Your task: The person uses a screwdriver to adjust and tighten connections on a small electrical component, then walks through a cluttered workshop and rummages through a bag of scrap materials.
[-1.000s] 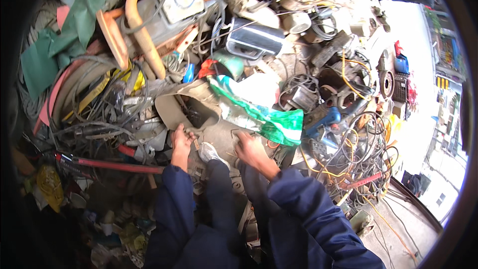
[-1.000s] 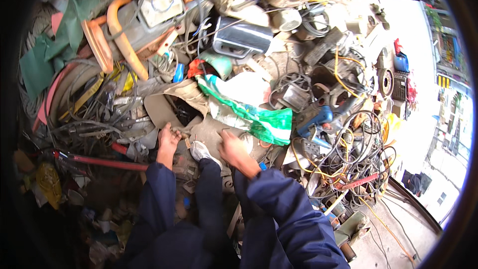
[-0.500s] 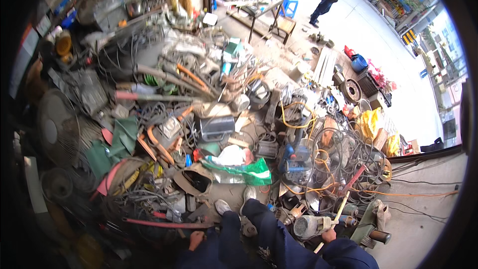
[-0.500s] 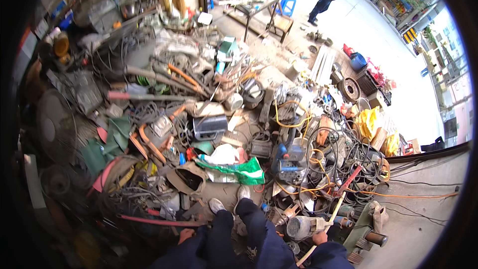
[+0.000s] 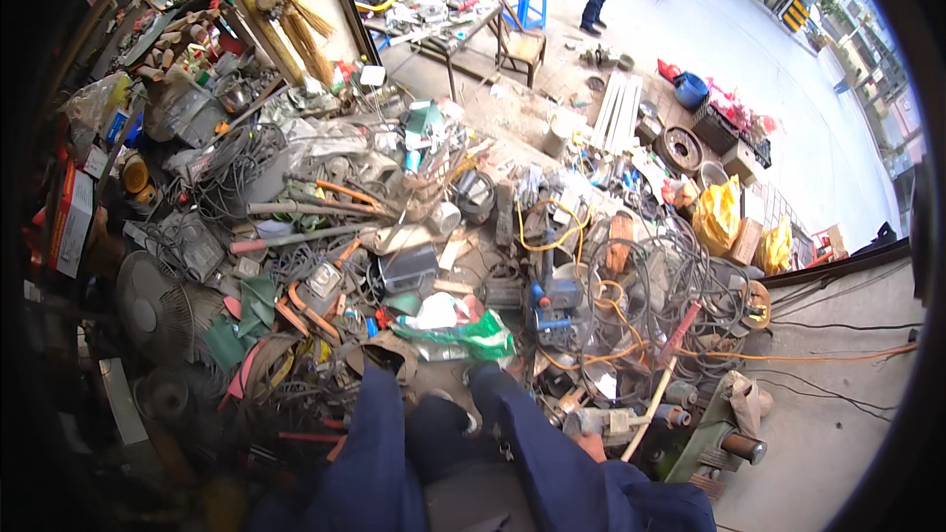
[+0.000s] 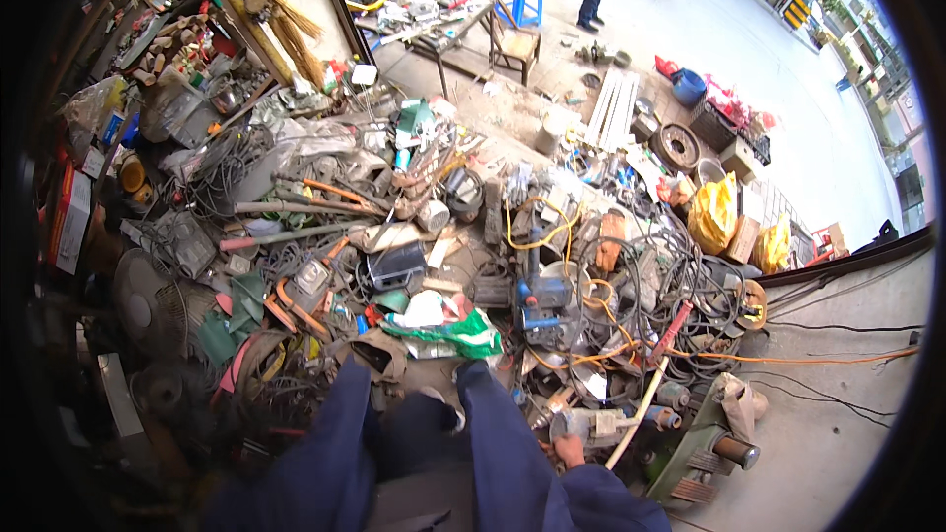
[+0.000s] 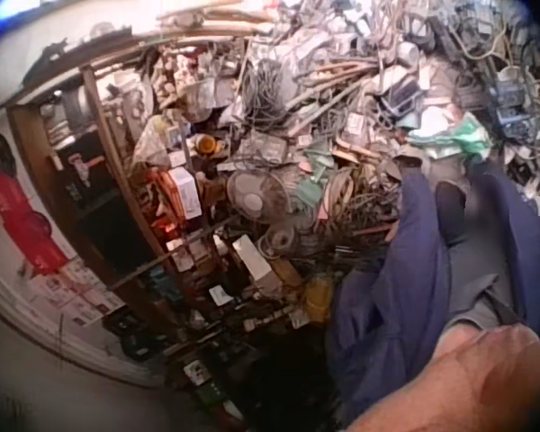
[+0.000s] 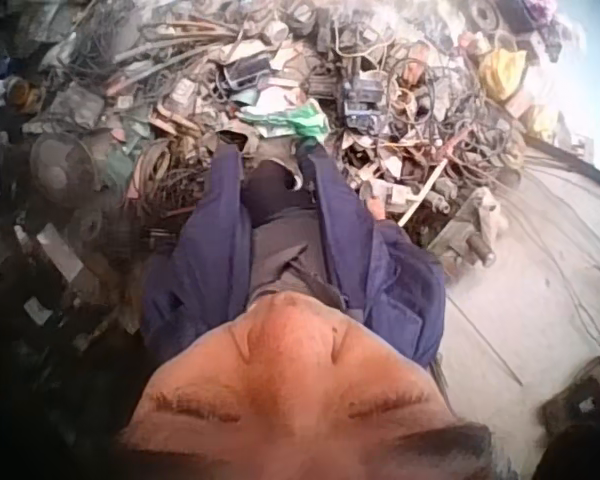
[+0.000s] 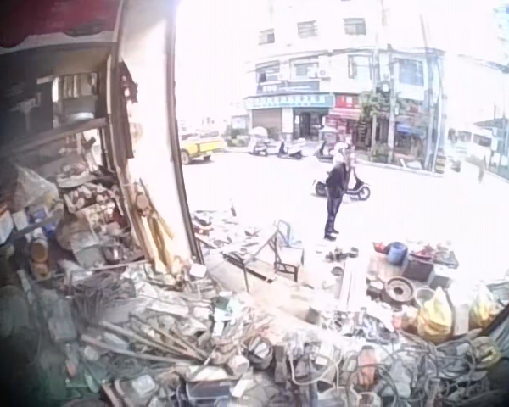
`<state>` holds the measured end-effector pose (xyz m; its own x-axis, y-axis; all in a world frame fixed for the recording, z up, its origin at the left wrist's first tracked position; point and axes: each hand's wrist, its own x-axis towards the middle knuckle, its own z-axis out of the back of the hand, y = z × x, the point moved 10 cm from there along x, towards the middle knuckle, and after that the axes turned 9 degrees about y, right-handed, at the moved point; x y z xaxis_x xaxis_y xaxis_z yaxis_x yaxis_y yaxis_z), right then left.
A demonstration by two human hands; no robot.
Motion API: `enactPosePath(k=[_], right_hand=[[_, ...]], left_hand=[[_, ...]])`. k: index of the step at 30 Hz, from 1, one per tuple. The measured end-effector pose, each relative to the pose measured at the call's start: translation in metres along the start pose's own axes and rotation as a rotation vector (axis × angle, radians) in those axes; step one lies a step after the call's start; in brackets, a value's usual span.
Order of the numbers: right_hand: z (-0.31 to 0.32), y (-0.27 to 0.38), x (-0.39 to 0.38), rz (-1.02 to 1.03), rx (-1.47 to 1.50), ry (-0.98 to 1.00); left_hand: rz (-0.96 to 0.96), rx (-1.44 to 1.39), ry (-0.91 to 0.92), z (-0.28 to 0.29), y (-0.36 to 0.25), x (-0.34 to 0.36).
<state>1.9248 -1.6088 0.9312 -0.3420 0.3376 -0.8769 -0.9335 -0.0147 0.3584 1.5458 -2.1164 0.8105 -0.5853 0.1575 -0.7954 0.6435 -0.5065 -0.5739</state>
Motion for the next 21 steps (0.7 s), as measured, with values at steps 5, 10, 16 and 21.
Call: enactPosePath(k=[5,10,16,21], right_hand=[[0.025,-0.011,0.036,-0.018,0.417,0.028],[0.04,0.007,0.024,0.03,0.41,-0.038],[0.013,-0.035,0.049,0.05,0.265,-0.171],[-0.007,-0.071,0.052,0.003,0.408,-0.195]], left_hand=[[-0.065,0.084,0.101,-0.069,-0.117,0.024],[0.016,0.211,0.164,-0.085,-0.131,0.026],[0.022,0.315,0.24,-0.119,-0.178,0.056],[-0.029,0.362,0.319,-0.154,-0.239,0.086]])
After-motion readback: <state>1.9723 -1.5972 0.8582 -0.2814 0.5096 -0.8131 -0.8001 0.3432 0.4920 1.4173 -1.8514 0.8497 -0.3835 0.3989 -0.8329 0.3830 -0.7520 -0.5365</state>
